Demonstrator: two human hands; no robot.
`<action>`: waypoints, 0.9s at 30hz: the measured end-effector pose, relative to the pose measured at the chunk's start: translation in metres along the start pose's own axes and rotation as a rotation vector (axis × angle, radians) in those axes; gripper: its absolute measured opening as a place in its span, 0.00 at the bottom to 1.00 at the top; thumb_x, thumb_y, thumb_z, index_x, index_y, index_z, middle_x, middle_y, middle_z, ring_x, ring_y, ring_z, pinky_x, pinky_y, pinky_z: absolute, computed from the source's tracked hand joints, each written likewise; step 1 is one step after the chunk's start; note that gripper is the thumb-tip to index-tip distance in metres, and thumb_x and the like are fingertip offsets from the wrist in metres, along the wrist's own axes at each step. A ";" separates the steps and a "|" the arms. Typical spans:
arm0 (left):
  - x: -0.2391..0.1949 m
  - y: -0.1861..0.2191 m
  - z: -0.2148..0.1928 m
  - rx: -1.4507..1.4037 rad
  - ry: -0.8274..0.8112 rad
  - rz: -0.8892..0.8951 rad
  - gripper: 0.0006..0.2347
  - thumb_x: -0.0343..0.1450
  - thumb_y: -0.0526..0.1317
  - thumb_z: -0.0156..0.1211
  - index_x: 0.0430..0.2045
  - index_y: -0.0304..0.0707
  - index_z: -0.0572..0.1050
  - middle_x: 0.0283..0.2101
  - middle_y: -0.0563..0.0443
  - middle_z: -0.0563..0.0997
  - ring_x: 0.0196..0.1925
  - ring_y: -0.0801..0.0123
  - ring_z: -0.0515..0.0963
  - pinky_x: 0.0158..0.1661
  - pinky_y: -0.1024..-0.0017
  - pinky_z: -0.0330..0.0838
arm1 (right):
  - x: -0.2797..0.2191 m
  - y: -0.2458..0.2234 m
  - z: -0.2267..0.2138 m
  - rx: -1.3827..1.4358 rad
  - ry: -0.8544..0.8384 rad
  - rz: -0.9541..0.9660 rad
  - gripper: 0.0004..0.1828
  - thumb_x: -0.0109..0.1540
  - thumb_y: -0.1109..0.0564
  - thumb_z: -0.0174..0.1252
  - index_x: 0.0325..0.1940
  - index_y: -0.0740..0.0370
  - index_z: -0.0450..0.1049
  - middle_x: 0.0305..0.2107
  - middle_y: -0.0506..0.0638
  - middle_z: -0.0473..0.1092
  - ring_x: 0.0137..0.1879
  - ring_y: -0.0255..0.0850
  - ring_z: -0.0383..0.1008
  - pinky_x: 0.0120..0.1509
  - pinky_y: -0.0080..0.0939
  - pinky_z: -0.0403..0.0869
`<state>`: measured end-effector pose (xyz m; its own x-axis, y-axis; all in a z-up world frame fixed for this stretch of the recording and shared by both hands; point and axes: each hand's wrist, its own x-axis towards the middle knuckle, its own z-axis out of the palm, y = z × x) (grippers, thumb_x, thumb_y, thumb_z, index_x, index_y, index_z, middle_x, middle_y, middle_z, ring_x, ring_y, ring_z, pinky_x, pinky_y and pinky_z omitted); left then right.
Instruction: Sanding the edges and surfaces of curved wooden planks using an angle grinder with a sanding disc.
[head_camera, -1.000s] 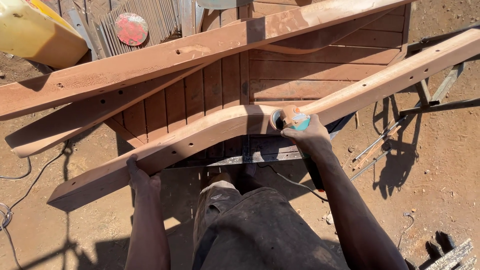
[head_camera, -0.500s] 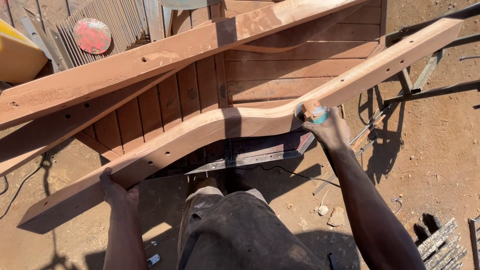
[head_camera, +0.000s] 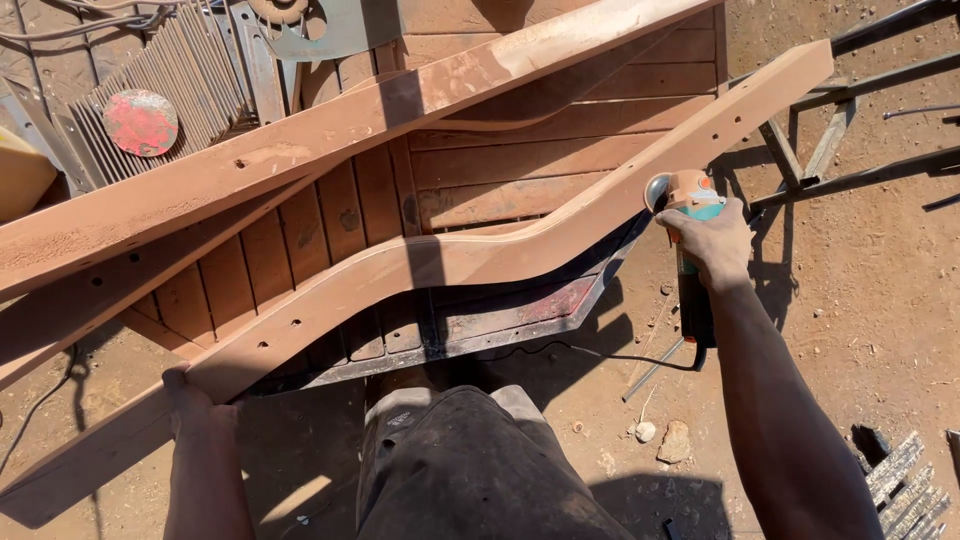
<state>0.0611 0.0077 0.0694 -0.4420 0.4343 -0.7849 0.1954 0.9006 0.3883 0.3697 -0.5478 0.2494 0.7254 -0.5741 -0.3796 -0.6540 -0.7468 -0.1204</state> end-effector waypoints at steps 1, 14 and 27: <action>0.005 0.002 0.004 0.007 0.014 -0.020 0.25 0.53 0.51 0.70 0.42 0.49 0.71 0.39 0.60 0.76 0.40 0.70 0.79 0.32 0.63 0.82 | -0.003 0.009 -0.002 0.094 -0.014 0.018 0.43 0.47 0.38 0.72 0.58 0.56 0.62 0.43 0.54 0.71 0.46 0.45 0.73 0.49 0.47 0.71; -0.069 -0.135 0.060 0.130 -0.300 0.255 0.31 0.65 0.65 0.72 0.56 0.49 0.71 0.61 0.53 0.73 0.69 0.39 0.63 0.58 0.30 0.63 | 0.046 0.140 0.010 0.572 -0.304 -0.043 0.25 0.50 0.55 0.75 0.39 0.74 0.71 0.21 0.62 0.68 0.26 0.50 0.72 0.32 0.52 0.72; -0.270 -0.257 0.195 0.187 -0.396 0.161 0.51 0.56 0.54 0.82 0.69 0.27 0.54 0.72 0.33 0.60 0.67 0.30 0.66 0.48 0.12 0.59 | 0.087 0.122 -0.053 0.330 -0.459 -0.117 0.44 0.49 0.44 0.78 0.61 0.69 0.67 0.37 0.68 0.77 0.51 0.57 0.79 0.60 0.57 0.72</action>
<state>0.3010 -0.3379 0.0872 -0.0321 0.5095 -0.8599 0.4042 0.7935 0.4550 0.3645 -0.7068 0.2501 0.6779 -0.2347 -0.6966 -0.6606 -0.6103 -0.4372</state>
